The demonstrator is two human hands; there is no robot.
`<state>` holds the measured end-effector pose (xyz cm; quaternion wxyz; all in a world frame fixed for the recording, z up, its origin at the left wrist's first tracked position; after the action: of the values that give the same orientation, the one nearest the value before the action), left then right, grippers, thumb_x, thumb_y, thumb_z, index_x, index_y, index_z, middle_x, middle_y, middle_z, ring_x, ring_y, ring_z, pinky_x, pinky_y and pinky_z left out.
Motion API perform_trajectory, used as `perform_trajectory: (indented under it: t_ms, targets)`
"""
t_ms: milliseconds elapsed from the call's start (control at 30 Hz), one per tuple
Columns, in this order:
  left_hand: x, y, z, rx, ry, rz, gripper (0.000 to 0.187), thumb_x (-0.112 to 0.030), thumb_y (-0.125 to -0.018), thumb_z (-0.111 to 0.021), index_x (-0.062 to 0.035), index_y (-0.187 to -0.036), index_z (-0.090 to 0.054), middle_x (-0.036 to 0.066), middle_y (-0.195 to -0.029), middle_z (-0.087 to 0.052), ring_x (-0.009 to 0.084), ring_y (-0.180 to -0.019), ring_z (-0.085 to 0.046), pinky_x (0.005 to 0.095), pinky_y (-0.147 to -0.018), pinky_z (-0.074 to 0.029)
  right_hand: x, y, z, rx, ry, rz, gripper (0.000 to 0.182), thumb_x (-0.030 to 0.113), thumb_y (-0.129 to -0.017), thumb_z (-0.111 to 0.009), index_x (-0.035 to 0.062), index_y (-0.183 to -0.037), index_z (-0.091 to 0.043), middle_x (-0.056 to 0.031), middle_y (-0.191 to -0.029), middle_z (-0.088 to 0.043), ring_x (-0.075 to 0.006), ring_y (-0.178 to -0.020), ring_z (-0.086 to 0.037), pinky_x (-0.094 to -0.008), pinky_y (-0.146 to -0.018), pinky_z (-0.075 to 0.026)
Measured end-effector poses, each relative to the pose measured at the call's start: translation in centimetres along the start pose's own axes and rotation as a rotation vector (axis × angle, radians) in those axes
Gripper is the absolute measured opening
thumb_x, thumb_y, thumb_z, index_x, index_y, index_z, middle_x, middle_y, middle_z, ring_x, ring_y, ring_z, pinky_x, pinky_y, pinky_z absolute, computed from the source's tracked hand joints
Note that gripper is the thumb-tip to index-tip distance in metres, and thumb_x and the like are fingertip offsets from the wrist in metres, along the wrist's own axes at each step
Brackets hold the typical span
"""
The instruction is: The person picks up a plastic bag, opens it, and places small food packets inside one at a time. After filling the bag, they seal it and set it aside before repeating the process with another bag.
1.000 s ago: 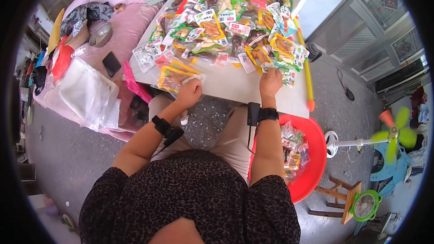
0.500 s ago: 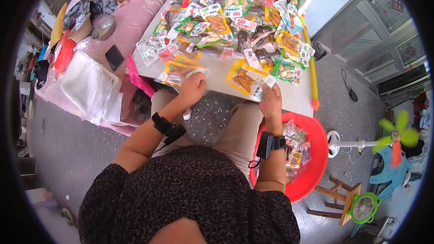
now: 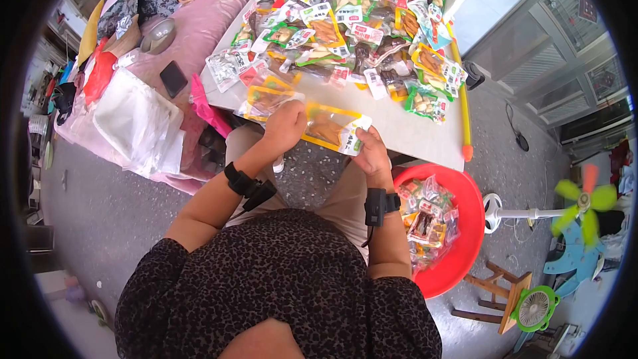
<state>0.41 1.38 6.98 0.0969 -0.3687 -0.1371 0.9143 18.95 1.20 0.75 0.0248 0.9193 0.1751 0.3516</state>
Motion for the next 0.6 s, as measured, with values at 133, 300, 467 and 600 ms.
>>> perform_trajectory:
  t_ms: [133, 300, 467, 600]
  targets:
    - [-0.2, 0.2, 0.0, -0.012, -0.016, -0.017, 0.008, -0.011, -0.072, -0.044, -0.0039, -0.073, -0.045, 0.013, -0.071, -0.049, 0.0319, -0.070, -0.049, 0.0403, -0.059, -0.039, -0.3, 0.2, 0.4, 0.023, -0.027, -0.021, 0.028, 0.006, -0.078, -0.047, 0.0020, -0.105, -0.043, -0.0096, -0.095, -0.053, -0.0223, -0.086, -0.054, -0.0375, -0.077, -0.044]
    - [-0.8, 0.2, 0.3, 0.000, -0.185, -0.080, 0.009, -0.012, -0.070, -0.047, -0.0043, -0.073, -0.046, 0.013, -0.072, -0.050, 0.0314, -0.065, -0.050, 0.0410, -0.055, -0.040, -1.3, -1.3, 0.2, 0.096, -0.111, -0.039, 0.029, 0.007, -0.079, -0.046, 0.0040, -0.107, -0.041, -0.0083, -0.097, -0.053, -0.0224, -0.087, -0.054, -0.0380, -0.076, -0.044]
    - [-1.8, 0.8, 1.2, 0.002, -0.201, -0.137, 0.009, -0.012, -0.068, -0.049, -0.0045, -0.073, -0.047, 0.013, -0.072, -0.050, 0.0313, -0.064, -0.051, 0.0407, -0.054, -0.041, -2.0, -2.0, -1.2, 0.045, -0.102, -0.010, 0.028, 0.008, -0.080, -0.044, 0.0056, -0.108, -0.040, -0.0080, -0.103, -0.050, -0.0224, -0.091, -0.052, -0.0377, -0.077, -0.044]
    - [-3.4, 1.0, 1.9, -0.106, -0.121, -0.219, 0.008, -0.011, -0.068, -0.048, -0.0049, -0.073, -0.048, 0.013, -0.071, -0.050, 0.0313, -0.065, -0.051, 0.0401, -0.054, -0.041, -3.5, -1.8, -4.9, 0.012, -0.146, -0.002, 0.026, 0.007, -0.082, -0.040, 0.0050, -0.107, -0.040, -0.0082, -0.104, -0.049, -0.0218, -0.094, -0.050, -0.0375, -0.076, -0.044]
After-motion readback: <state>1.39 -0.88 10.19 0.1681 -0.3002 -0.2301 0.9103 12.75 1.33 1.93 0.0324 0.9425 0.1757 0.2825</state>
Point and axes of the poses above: each hand's wrist, its own y-axis away from the middle knuckle, its own z-axis out of the back of the hand, x = y × z, the point moved 5 cm from there along -y, towards the middle knuckle
